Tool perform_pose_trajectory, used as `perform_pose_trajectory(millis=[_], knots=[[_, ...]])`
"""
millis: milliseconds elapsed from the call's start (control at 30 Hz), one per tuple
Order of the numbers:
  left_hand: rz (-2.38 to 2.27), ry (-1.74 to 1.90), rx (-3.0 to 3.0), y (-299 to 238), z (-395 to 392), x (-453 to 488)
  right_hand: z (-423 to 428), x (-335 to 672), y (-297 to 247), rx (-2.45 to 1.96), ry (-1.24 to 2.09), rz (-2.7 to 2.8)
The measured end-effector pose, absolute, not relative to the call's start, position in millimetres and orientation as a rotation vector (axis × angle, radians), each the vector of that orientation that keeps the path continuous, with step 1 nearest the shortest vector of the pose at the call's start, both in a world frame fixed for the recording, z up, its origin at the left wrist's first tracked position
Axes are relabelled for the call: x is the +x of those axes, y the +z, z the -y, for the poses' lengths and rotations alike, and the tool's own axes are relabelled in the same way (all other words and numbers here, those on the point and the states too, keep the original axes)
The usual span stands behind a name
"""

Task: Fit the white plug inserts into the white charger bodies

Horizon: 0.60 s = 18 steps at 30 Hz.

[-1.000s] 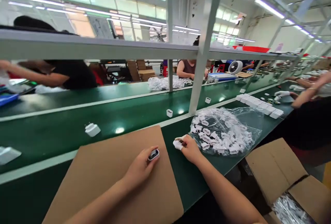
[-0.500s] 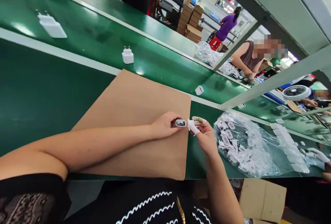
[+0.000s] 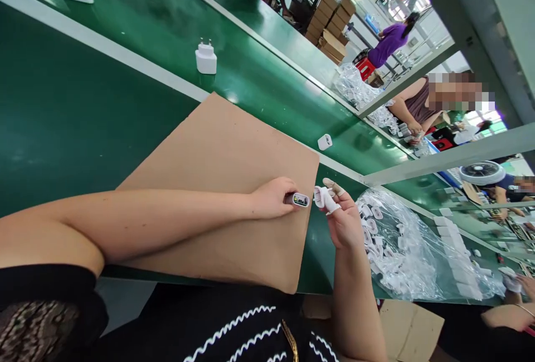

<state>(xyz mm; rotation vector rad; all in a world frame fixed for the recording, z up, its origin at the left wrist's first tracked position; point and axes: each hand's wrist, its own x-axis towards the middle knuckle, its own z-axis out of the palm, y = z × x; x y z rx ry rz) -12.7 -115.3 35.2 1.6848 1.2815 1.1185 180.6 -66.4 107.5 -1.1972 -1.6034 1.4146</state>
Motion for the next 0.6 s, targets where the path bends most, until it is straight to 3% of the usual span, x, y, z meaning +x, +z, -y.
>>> perform_pose_trajectory(millis=[133,400,600], knots=[[-1.265,1.124,1.665,36.1,115.9,-12.5,64.3,184.2,105.9,-1.211,1.502,1.524],[-1.238,1.165,1.693,33.0,115.8,-13.7,77.6,179.8,97.3,-0.944,0.529,2.362],[-1.219,1.190,1.681,32.9,117.6,-13.9,74.4,180.9,96.6,-0.845,0.275,2.584]])
